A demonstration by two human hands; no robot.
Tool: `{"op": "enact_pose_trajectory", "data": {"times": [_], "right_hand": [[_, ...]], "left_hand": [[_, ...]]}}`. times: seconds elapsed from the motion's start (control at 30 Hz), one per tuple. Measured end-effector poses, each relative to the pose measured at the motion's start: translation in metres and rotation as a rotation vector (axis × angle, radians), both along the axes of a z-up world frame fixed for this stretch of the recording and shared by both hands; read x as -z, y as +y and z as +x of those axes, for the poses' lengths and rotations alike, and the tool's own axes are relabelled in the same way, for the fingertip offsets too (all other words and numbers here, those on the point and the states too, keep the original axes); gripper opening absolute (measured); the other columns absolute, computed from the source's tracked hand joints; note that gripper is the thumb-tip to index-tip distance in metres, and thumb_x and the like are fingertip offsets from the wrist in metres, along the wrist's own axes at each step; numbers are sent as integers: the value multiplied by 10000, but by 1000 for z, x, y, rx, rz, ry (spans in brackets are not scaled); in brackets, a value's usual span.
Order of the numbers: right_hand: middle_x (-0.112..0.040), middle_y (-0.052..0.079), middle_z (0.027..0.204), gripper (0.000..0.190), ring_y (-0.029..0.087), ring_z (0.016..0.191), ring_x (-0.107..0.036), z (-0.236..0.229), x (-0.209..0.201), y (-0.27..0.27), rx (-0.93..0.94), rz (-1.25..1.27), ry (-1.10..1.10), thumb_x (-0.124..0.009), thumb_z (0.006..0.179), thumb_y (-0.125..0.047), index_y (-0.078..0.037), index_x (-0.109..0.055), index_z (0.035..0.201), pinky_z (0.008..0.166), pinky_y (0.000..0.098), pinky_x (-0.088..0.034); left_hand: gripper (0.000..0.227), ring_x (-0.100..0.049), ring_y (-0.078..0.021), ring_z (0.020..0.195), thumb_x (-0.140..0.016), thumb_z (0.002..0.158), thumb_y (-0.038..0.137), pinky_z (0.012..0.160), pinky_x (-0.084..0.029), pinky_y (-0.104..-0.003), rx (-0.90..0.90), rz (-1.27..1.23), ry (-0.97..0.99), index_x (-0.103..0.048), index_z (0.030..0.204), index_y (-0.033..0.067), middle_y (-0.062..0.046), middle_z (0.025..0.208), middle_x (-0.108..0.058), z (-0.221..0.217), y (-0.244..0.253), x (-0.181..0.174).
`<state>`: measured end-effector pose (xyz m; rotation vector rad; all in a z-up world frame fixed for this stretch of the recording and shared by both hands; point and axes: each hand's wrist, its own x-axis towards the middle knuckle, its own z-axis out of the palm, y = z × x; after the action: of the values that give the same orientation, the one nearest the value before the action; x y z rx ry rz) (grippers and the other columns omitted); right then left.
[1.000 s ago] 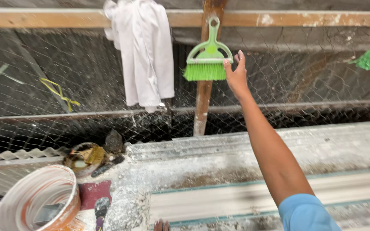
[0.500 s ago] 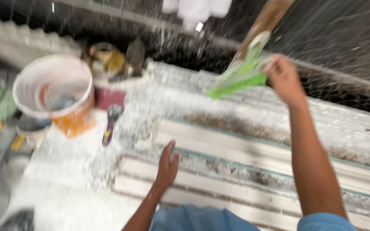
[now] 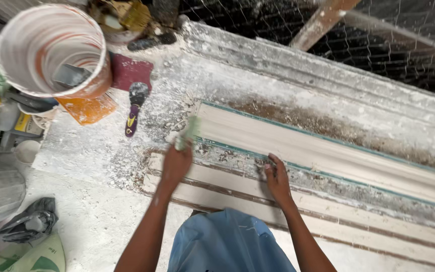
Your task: The person scrapes dust and debris from long white molding pieces using a scraper, then brushes the surfaces with a green brush to remove remaining residue. The person handles the molding pieces one at a time, working along their length.
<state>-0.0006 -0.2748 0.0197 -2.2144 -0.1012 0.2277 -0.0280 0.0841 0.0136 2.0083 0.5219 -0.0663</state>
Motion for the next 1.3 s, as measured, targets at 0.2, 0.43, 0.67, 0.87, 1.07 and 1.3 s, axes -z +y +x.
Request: {"op": "enact_pose_trajectory", "data": {"times": [0.2,0.43,0.67,0.87,1.07,1.3], "right_hand": [[-447,219,1529,587,381,1433,-365,-21,26,-22,109,-196,-58,-369,1091,-434,-36,-434,1516,1200,499,-257],[-376,263,1571,631,445,1485,-283,3,50,-49,181,-343,-313,-256,1118,-477,-33,-378,1549,1241,577,-177],[-449,284,1489,538,463,1433,-411,-15,32,-44,126,-587,-447,-272,1124,-381,-18,-429,1489,1231,618,-283],[-466,314,1471,486,491,1365,-455,-18,21,-29,46,-508,-496,-363,1094,-292,22,-477,1446,1138,606,-361],[-444,318,1511,563,499,1393,-433,-13,22,-37,65,-509,-510,-312,1117,-348,59,-439,1484,1159,604,-345],[-453,294,1518,537,490,1391,-442,-18,26,-37,86,-539,-509,-382,1102,-330,47,-467,1475,1146,597,-359]], "left_hand": [[468,-535,-490,1250,-531,959,168,1149,-426,-584,192,550,-397,-497,1268,-181,-383,1300,-539,33,-93,-21],[795,-576,-397,1265,-501,969,91,861,-656,-426,479,-533,94,-85,1646,53,-174,1688,-167,56,-220,-59],[604,-488,-379,1485,-481,1032,-19,1201,-492,-521,-28,114,-849,-369,1608,127,-209,1582,-477,41,10,-41],[715,-696,-318,960,-472,941,-31,676,-640,-415,-101,-47,-131,-207,1601,49,-172,1579,-453,37,-18,-32],[805,-699,-435,977,-558,940,49,771,-639,-401,451,-459,-3,-155,1637,71,-322,1580,-262,56,-203,-41],[732,-548,-63,540,-471,1054,69,361,-485,-201,76,-12,-257,-72,1642,242,-229,1489,-507,113,7,-48]]}}
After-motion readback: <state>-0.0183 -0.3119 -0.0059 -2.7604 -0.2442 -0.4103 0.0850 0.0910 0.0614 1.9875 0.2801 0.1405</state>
